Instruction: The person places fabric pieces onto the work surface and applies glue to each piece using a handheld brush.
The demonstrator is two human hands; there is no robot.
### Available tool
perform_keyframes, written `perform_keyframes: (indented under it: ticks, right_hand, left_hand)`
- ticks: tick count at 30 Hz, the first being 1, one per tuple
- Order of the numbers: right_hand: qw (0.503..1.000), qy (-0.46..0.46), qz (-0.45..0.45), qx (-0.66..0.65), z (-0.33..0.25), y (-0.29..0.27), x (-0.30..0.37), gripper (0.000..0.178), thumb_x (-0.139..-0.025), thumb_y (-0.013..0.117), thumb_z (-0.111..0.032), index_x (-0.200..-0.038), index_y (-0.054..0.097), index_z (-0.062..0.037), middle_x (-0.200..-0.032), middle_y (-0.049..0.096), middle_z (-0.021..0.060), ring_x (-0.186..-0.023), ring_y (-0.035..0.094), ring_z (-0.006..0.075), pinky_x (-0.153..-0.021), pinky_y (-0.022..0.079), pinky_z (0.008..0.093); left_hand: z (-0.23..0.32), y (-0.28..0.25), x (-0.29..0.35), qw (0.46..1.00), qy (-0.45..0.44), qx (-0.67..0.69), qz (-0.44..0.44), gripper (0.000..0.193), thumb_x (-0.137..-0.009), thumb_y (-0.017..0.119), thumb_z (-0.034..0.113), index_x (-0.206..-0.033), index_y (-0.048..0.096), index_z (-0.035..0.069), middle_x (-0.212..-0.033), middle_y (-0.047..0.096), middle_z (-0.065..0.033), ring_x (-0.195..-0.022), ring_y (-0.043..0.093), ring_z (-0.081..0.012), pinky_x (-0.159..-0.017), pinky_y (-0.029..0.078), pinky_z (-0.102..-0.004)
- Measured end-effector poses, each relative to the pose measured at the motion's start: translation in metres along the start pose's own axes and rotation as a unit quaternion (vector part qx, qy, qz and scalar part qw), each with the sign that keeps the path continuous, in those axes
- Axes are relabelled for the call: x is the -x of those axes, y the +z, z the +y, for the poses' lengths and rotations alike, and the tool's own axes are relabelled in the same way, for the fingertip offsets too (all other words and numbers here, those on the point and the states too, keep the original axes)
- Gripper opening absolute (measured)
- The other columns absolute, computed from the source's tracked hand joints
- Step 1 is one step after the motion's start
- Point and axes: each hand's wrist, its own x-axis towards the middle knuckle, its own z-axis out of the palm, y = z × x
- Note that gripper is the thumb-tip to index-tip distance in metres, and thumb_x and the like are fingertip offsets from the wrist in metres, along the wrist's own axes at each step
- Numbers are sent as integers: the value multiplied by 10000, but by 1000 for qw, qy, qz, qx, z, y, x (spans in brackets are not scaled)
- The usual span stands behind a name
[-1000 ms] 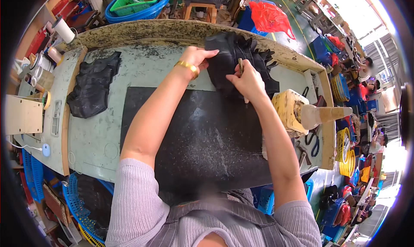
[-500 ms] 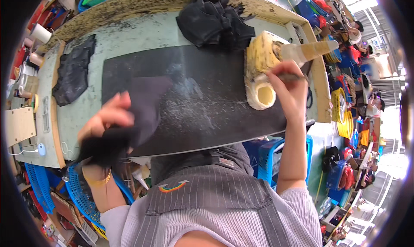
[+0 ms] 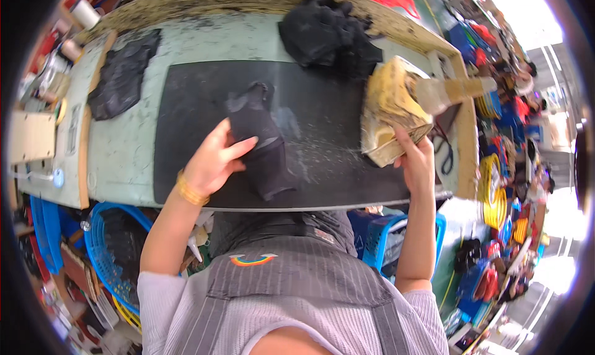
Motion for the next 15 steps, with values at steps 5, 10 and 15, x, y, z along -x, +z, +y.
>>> perform_keyframes:
  ticks: [5, 10, 15]
  right_hand:
    - [989, -49, -137, -21, 1, 118, -4, 233, -890, 595, -194, -959, 616, 28, -802, 632, 72, -614, 598, 122, -510, 495, 230]
    - [985, -49, -158, 42, 27, 187, -27, 123, -866, 620, -123, -888, 607, -3, -739, 613, 42, -579, 591, 85, -473, 496, 224]
    - [977, -112, -166, 77, 19, 196, -34, 145, -861, 623, -130, -826, 597, 8, -706, 583, 55, -571, 577, 72, -435, 486, 225]
  left_hand:
    - [-35, -32, -35, 959, 87, -246, 115, 438, -795, 679, 95, -1166, 464, 9, -890, 597, -41, -625, 557, -63, -531, 435, -197]
    - [-40, -29, -35, 882, 150, -385, 224, 690, -751, 739, 132, -1301, 342, 9, -775, 542, -54, -570, 524, -56, -531, 437, -212]
    - [-25, -30, -31, 907, 115, -354, 197, 735, -722, 757, 181, -1284, 302, 50, -785, 545, -118, -571, 591, -183, -563, 482, -293]
